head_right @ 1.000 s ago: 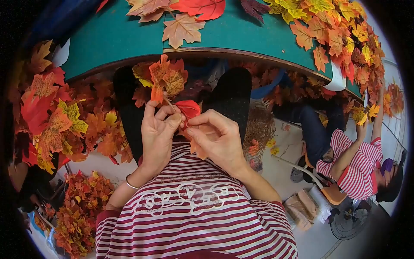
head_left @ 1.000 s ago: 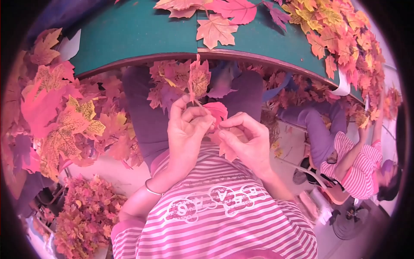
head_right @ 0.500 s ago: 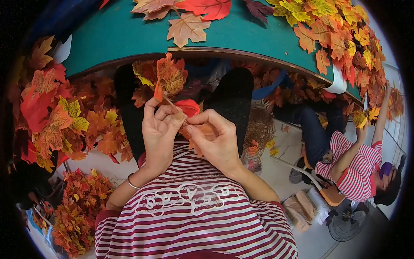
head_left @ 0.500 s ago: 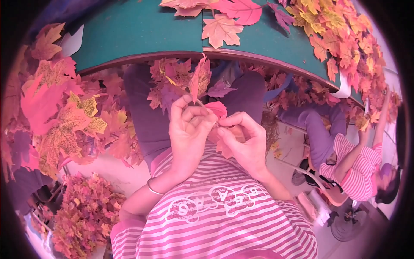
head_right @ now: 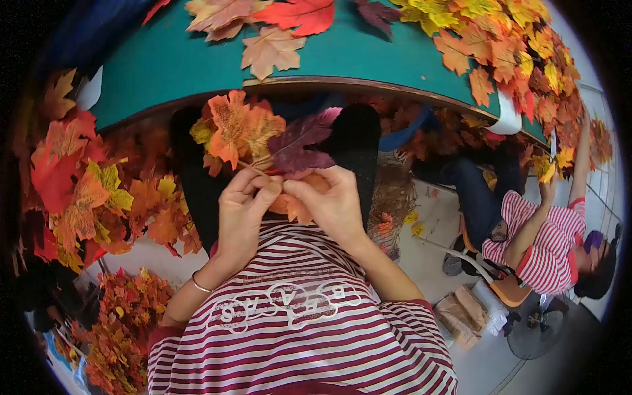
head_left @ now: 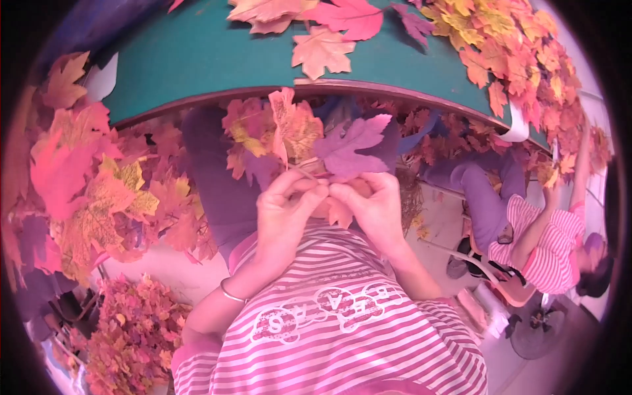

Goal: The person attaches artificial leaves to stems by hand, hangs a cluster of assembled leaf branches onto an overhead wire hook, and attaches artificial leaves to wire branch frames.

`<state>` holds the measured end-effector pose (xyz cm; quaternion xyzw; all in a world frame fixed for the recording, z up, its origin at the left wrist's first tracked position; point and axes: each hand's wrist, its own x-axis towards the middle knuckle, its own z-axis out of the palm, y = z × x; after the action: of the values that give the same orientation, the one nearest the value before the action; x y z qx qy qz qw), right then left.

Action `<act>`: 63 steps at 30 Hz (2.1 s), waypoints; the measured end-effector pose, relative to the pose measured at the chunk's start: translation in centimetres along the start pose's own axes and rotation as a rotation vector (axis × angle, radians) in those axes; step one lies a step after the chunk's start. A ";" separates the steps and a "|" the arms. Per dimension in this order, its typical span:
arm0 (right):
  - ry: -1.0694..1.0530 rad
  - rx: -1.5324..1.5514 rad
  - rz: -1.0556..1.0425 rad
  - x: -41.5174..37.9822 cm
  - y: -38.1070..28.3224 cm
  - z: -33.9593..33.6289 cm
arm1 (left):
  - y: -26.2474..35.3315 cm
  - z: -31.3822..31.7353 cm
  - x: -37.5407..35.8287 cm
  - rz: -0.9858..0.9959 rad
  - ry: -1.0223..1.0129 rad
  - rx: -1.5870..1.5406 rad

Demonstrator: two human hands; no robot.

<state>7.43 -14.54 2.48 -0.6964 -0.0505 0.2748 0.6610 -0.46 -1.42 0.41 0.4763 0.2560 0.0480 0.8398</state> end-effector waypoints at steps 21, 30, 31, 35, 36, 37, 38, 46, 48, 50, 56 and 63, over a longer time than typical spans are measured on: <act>-0.262 0.219 -0.114 4.5 1.1 -3.5 | 4.3 -2.4 -1.6 -0.347 -0.357 -0.047; 0.048 -0.533 -0.822 5.1 -2.4 -6.0 | 1.0 -2.0 -0.4 -0.435 -0.120 -0.202; 0.260 -0.584 -0.843 5.2 -4.5 -7.9 | 0.8 -2.2 -0.3 -0.420 -0.126 -0.228; 0.977 -0.637 -0.869 7.2 -9.9 -17.2 | 0.5 -2.0 0.3 -0.379 -0.118 -0.276; 1.039 -0.735 -0.928 8.4 -10.5 -20.0 | 0.4 -1.9 0.5 -0.382 -0.105 -0.283; 1.041 -0.752 -0.943 9.6 -10.9 -22.5 | 0.6 -1.6 0.6 -0.386 -0.086 -0.287; 1.001 -0.747 -0.852 10.0 -11.9 -23.5 | 0.5 -1.4 0.7 -0.381 -0.095 -0.287; 0.785 -0.886 -0.839 16.1 -9.2 -26.6 | 1.0 1.0 0.3 -0.345 -0.111 -0.161; 0.702 -0.810 -0.775 15.0 -10.3 -24.7 | 1.1 1.1 0.5 -0.287 -0.133 -0.058; 0.683 -0.910 -0.763 12.9 -11.2 -22.3 | 1.2 1.1 0.6 -0.305 -0.060 -0.001; 0.182 -0.544 -0.879 6.4 -11.6 -13.3 | 0.6 1.0 1.2 -0.213 -0.082 0.040; -0.498 -0.192 -0.454 1.0 -6.8 -5.7 | 0.1 1.0 0.9 -0.221 -0.148 -0.067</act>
<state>12.85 -18.37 8.49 -0.6379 -0.3895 0.2760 0.6043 0.80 -1.81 0.56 0.4190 0.2424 -0.0715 0.8721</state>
